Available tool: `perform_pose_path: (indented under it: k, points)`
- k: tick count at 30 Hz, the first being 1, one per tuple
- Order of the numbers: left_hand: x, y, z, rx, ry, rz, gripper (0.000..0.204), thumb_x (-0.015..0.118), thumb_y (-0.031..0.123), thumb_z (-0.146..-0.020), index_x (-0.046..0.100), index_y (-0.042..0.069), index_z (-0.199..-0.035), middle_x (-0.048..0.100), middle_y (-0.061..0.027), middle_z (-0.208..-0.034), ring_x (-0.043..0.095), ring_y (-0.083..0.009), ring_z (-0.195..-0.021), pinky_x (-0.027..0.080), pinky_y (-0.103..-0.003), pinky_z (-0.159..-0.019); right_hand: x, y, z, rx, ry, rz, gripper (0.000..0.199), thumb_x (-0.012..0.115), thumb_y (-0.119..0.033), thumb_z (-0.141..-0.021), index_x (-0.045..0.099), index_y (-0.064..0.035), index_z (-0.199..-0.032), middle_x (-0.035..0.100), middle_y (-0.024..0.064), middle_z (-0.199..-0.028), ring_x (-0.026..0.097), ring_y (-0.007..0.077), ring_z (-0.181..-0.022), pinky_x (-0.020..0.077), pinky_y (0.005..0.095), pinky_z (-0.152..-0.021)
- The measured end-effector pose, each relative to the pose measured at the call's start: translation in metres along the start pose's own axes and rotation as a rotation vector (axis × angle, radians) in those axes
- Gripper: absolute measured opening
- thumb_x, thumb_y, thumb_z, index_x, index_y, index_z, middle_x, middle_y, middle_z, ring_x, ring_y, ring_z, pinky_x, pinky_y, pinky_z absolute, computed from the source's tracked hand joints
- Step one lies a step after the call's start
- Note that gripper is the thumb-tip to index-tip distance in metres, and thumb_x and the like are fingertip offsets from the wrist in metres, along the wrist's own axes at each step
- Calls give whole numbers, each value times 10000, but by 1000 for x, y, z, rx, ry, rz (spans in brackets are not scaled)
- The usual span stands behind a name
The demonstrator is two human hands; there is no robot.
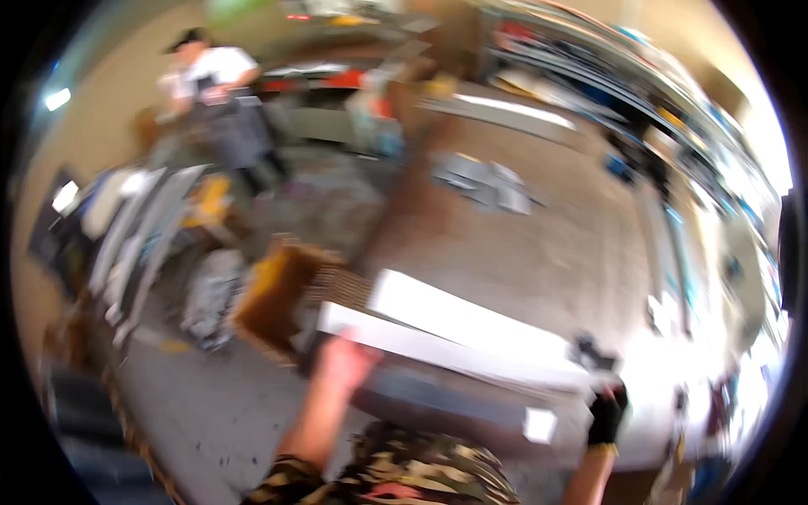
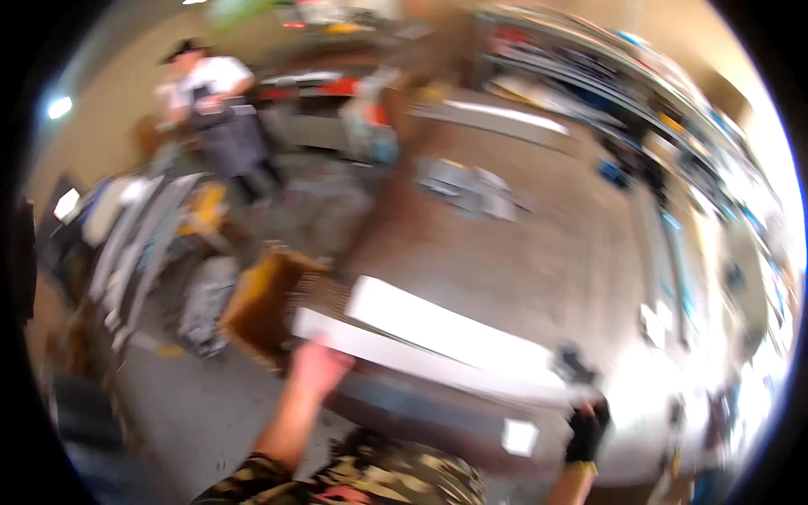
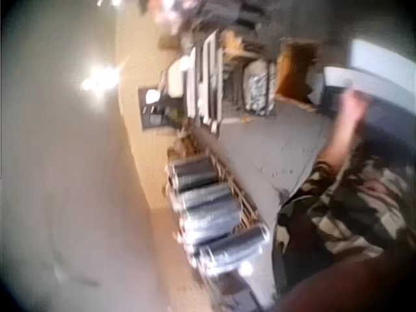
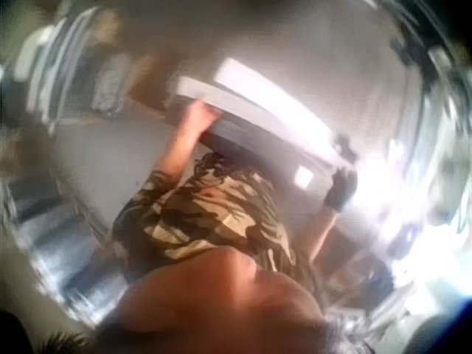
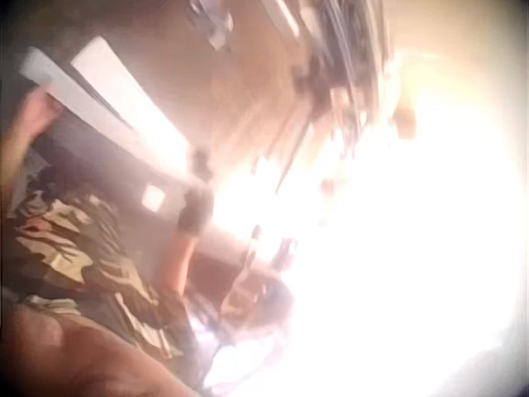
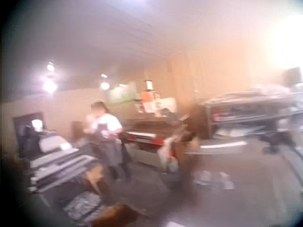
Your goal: The person places small white paper separators between long metal strips on a workbench, then stacks the strips into a neat pile. They repeat this process several times, handling the strips one at a time and occasionally using a tool to adjust the stack.
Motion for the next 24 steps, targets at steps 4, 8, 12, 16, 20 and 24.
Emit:
perform_pose_path:
  k: [4,8,12,16,20,24]
  points:
    - [20,63,5,147,172,-255,150,592,127,-976,644,30,-1078,677,-123,-1076,624,-249,-1025,538,-425,-861,-43,53,-46,195,77,-189,90,694,-131,-874,607,-138,-895,592,-9,-743,592,124,-622,509,281,-556]
    - [36,75,7,270,128,-684,130,600,140,-979,642,45,-1057,688,-63,-901,644,-145,-802,555,-285,-711,-39,61,-43,273,235,-280,168,678,-73,-907,628,-34,-1062,672,66,-865,664,184,-707,555,307,-597]
    - [37,75,-14,323,238,-694,121,663,82,-941,641,43,-1054,687,-46,-888,653,-113,-729,574,-246,-636,-47,78,-38,294,359,-161,185,691,-93,-902,638,-28,-1066,677,61,-867,651,165,-698,530,284,-588]
    - [10,64,-27,346,366,-741,175,706,59,-905,632,35,-1062,673,-42,-884,657,-126,-718,581,-249,-620,-49,108,-46,297,477,-11,199,711,-97,-878,678,19,-1037,683,81,-815,649,173,-663,524,278,-581]
    - [7,54,-35,335,352,-687,189,690,48,-915,629,24,-1092,669,-56,-917,666,-143,-740,597,-264,-652,-59,137,-56,283,535,195,164,742,-128,-843,715,12,-925,687,70,-765,636,151,-674,516,280,-622]
    - [6,56,-37,348,336,-700,220,675,37,-922,629,10,-1134,665,-59,-922,666,-143,-757,604,-271,-676,-70,149,-61,292,498,387,149,738,-141,-827,741,-3,-883,704,67,-771,634,139,-699,517,284,-684]
Point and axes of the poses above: each hand's wrist, its own z-axis away from the middle knuckle, its own x-axis out of the palm, y = z × x, the point moved 1 cm from there along -z, towards the middle knuckle
